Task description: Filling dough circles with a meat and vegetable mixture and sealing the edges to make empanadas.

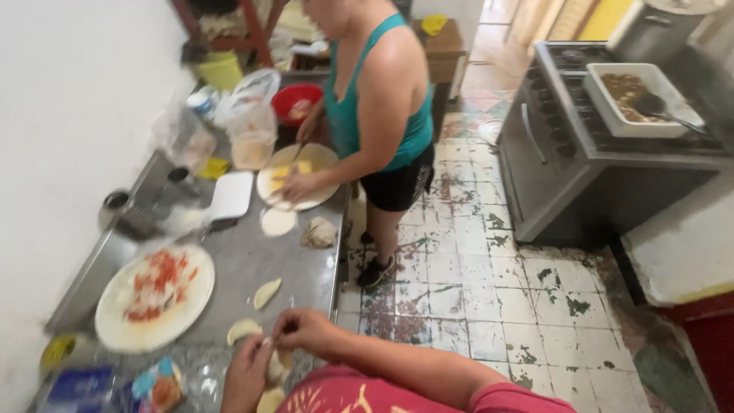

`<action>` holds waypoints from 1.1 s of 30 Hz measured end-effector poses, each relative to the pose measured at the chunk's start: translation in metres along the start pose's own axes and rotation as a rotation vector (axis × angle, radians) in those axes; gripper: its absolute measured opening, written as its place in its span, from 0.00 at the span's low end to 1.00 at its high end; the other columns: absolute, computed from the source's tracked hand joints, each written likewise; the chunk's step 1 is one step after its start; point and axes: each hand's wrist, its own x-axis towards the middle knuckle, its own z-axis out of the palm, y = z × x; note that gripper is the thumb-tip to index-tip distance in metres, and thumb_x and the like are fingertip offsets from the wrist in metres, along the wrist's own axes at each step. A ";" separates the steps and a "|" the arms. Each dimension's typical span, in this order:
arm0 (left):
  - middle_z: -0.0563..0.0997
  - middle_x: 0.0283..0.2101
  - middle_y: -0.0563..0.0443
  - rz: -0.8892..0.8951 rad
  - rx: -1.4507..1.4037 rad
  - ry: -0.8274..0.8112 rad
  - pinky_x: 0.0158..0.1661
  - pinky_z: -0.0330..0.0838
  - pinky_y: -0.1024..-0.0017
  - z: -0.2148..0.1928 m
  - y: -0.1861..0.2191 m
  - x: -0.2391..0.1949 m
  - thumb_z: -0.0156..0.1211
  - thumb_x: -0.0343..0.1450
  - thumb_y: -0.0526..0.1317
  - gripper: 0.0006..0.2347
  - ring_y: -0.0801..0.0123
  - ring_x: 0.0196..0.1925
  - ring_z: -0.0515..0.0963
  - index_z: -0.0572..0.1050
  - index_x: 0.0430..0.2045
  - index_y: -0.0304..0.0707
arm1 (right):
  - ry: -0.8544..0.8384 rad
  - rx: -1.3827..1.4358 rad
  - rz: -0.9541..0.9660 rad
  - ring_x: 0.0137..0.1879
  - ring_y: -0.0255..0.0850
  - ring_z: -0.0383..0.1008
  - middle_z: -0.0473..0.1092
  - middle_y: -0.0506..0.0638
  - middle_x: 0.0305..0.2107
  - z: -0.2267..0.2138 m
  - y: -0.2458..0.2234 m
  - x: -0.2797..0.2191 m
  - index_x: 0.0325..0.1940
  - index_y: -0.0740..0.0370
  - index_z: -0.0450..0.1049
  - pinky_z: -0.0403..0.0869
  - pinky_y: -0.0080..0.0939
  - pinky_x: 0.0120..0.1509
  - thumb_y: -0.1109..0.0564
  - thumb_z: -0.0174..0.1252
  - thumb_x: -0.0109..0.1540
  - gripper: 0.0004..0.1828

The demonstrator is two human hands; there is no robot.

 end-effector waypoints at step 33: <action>0.79 0.34 0.51 -0.127 -0.677 0.186 0.35 0.72 0.71 0.090 0.026 -0.157 0.57 0.75 0.44 0.08 0.70 0.36 0.76 0.76 0.37 0.41 | -0.113 -0.096 -0.088 0.32 0.29 0.69 0.72 0.43 0.27 -0.023 0.019 -0.121 0.34 0.57 0.75 0.69 0.29 0.38 0.72 0.61 0.57 0.11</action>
